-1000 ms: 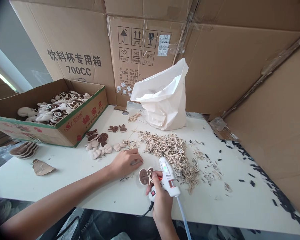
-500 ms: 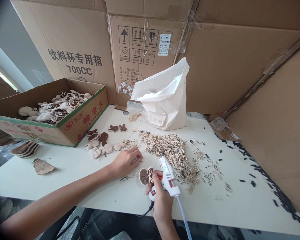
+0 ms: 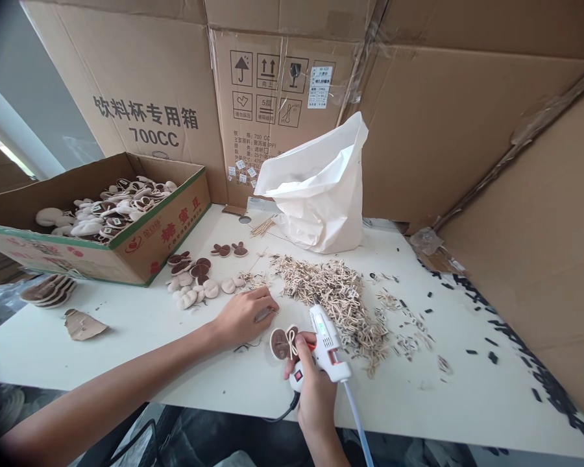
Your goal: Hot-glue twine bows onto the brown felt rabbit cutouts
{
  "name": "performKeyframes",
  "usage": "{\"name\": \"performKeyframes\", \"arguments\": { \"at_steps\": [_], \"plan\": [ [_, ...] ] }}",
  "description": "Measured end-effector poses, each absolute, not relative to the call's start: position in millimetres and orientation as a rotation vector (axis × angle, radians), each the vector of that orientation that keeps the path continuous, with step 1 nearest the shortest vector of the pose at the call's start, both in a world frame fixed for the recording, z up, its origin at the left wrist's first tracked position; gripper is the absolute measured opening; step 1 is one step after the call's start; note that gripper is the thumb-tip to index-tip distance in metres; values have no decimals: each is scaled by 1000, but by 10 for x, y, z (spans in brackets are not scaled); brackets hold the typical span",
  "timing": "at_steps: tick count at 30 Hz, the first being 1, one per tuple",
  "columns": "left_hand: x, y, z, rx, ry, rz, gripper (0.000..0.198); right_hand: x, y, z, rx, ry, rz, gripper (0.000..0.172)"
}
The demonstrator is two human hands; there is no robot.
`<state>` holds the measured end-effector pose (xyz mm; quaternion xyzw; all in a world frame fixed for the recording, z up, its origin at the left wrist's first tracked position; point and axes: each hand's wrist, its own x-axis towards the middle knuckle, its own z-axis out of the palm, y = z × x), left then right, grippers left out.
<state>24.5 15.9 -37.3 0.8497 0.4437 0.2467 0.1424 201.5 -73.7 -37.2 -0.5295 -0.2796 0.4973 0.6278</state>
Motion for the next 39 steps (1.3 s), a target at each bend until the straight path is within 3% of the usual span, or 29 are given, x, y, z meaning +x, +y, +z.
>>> {"name": "performKeyframes", "arguments": {
  "at_steps": [11, 24, 39],
  "plan": [
    [250, 151, -324, 2342, 1229, 835, 16, 2003, -745, -342, -1223, -635, 1133, 39],
    [235, 141, -197, 1419, 752, 898, 30, 1998, -736, -347, -1218, -567, 1049, 37],
    [237, 3, -27, 1549, 539, 810, 26, 1989, -731, -347, -1239, -561, 1029, 38]
  ]
}}
